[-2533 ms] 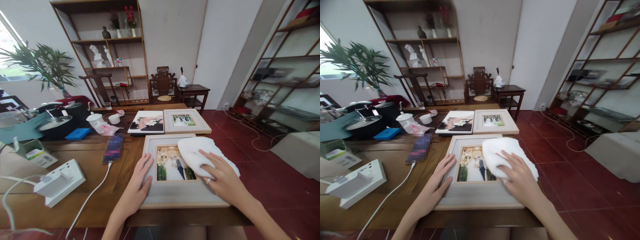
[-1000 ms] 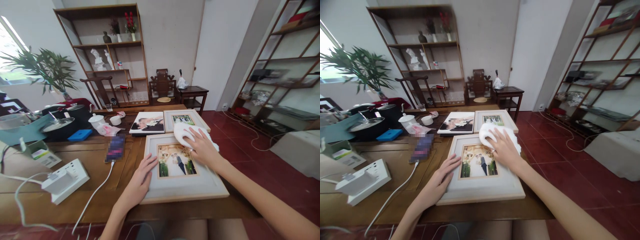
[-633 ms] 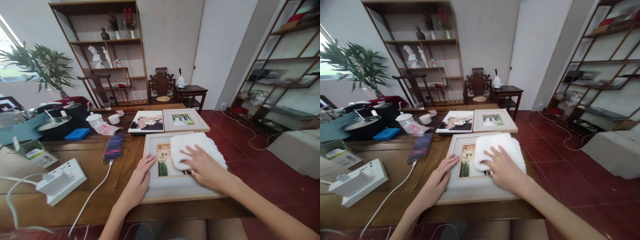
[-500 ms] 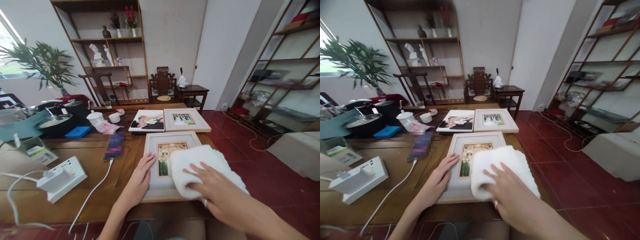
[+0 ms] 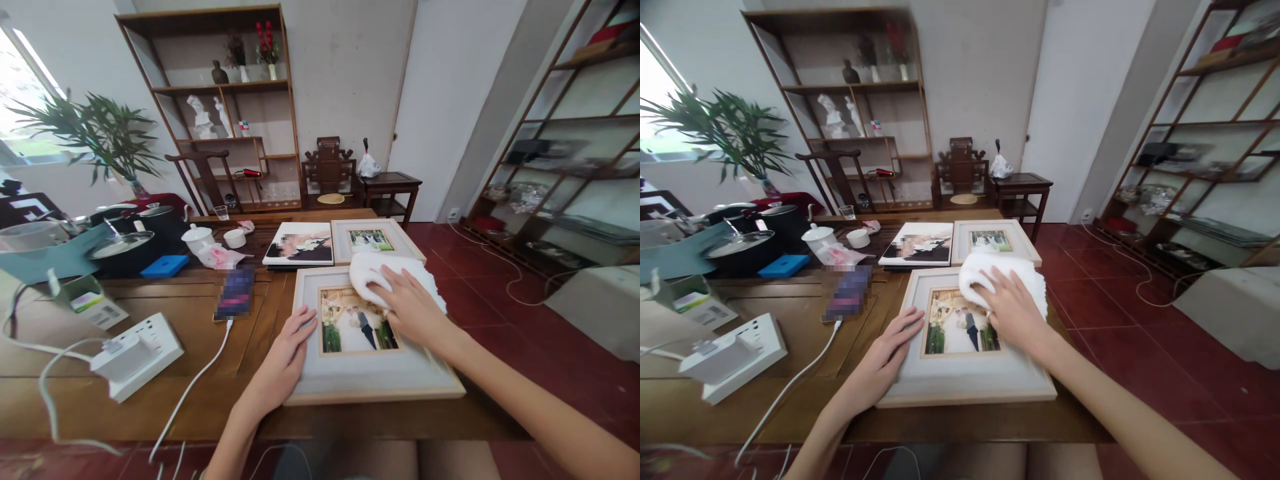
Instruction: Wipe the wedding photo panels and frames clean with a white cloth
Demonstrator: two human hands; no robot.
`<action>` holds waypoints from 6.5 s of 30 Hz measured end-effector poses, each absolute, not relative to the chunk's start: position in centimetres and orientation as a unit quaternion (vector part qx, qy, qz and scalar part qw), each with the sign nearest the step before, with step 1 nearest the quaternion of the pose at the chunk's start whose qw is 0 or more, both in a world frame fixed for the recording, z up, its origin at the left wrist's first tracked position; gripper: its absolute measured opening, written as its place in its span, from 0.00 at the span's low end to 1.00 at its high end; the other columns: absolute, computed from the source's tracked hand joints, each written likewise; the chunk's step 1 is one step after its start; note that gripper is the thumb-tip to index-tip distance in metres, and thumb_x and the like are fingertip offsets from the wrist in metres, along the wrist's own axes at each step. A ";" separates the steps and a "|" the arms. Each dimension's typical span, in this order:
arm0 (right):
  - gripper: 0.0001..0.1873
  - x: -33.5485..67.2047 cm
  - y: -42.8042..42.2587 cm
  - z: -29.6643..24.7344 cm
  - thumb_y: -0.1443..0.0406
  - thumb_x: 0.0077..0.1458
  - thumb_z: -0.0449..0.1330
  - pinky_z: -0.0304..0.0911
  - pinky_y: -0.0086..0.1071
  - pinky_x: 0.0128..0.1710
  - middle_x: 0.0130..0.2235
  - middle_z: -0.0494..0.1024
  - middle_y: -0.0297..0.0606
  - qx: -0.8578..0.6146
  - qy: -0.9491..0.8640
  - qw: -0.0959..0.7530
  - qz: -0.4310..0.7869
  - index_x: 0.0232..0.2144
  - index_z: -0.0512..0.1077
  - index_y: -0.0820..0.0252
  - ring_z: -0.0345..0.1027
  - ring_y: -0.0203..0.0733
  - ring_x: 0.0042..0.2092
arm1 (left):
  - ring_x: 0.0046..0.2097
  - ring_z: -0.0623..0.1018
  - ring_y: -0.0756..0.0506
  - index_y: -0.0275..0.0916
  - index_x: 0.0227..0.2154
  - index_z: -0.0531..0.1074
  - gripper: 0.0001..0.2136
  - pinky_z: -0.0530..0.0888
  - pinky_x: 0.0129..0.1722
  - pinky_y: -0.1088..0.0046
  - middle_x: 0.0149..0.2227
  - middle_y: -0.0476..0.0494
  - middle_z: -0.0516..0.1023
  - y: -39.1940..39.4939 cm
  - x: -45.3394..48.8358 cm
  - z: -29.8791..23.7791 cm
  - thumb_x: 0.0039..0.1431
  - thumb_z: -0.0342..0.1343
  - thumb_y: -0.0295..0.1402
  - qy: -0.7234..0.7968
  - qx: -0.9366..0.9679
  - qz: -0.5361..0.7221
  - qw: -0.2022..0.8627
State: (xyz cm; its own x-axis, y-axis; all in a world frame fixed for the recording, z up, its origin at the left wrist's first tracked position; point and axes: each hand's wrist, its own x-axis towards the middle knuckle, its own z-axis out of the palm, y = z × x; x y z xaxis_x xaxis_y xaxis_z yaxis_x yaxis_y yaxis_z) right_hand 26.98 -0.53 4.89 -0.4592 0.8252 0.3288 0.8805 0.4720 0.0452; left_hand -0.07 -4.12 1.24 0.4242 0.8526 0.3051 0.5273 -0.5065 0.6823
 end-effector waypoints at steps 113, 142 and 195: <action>0.27 25.6 1.5 5.1 0.76 0.47 0.53 0.44 0.59 0.58 0.60 0.62 0.44 -0.423 -0.903 0.045 -0.065 0.51 0.69 0.58 0.46 0.59 0.63 | 0.65 0.57 0.44 0.41 0.56 0.64 0.21 0.54 0.64 0.56 0.61 0.43 0.63 -3.9 0.0 0.9 0.63 0.40 0.26 0.441 0.804 0.321 0.238; 0.24 21.1 -1.6 5.3 0.71 0.53 0.52 0.38 0.62 0.58 0.63 0.55 0.47 -0.472 -0.880 0.041 0.024 0.53 0.68 0.60 0.38 0.64 0.64 | 0.65 0.57 0.43 0.35 0.56 0.64 0.21 0.54 0.63 0.56 0.61 0.39 0.63 -3.8 0.0 0.8 0.62 0.39 0.26 0.449 0.805 0.309 0.234; 0.25 31.6 -9.5 5.3 0.78 0.39 0.48 0.31 0.62 0.61 0.63 0.57 0.36 -0.394 -0.915 0.032 0.077 0.38 0.74 0.56 0.35 0.49 0.66 | 0.61 0.64 0.43 0.39 0.56 0.64 0.21 0.61 0.61 0.61 0.60 0.40 0.65 -5.5 1.7 1.8 0.60 0.45 0.27 0.470 0.788 0.341 0.204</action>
